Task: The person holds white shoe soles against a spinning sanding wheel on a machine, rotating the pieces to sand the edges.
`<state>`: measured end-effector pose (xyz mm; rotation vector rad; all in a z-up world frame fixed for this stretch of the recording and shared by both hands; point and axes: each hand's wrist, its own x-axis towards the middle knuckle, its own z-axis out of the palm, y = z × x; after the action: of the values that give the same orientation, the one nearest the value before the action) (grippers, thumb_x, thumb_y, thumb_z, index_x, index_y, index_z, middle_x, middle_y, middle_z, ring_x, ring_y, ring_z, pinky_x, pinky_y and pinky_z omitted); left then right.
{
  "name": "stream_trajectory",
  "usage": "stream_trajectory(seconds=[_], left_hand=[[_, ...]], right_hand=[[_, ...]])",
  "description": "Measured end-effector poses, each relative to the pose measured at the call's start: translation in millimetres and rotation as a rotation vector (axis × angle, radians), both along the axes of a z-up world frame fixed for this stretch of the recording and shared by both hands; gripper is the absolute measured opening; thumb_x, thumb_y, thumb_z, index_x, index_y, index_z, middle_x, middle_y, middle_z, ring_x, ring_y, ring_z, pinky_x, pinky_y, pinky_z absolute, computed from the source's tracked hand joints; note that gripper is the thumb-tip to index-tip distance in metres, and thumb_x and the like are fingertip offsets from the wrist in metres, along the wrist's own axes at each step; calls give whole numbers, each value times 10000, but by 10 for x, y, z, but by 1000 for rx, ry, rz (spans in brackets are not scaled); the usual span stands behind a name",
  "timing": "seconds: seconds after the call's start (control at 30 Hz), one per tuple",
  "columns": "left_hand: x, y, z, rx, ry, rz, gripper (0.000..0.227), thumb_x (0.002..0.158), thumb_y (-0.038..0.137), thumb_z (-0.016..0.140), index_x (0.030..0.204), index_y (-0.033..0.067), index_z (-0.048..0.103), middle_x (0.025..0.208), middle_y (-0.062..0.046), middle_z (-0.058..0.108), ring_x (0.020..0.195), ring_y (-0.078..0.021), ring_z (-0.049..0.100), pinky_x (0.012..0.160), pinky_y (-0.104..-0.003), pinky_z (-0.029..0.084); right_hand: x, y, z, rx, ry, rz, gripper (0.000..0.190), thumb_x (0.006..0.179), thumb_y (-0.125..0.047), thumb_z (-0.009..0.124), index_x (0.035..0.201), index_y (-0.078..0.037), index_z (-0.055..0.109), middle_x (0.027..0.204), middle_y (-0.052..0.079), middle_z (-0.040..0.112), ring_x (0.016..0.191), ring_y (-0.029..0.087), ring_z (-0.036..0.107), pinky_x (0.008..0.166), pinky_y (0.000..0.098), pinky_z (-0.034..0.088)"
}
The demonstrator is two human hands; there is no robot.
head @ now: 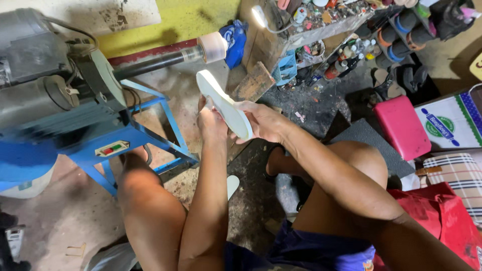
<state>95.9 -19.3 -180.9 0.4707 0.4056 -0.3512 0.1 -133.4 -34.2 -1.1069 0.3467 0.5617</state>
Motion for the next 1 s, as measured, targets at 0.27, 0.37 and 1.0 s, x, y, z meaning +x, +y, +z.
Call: stream_trajectory(seconds=[0.27,0.37,1.0], left_hand=[[519,-419,-511,45,-32,-256,291,988,323,626,1079,55,695,918,-114,695,759,-255,660,610,-390,547],[732,-479,-561,167,84,-278,401,946,444,560,1035,77,696,873,-107,711,653,-263,633,512,-397,518],[903,-429,139,184,68,-156,260,994,341,573,905,108,647,739,-56,631,511,-211,581,398,-369,455]], right_hand=[[387,80,-246,-352,-111,-147,400,1039,-460,477,1150,-96,602,870,15,631,678,116,624,573,291,562],[522,84,-256,-345,-120,-168,392,1029,-447,478,1137,-90,600,881,24,631,700,140,644,579,298,575],[858,66,-165,-322,-129,-207,405,1022,-489,494,1085,-104,602,798,43,641,656,162,652,555,309,550]])
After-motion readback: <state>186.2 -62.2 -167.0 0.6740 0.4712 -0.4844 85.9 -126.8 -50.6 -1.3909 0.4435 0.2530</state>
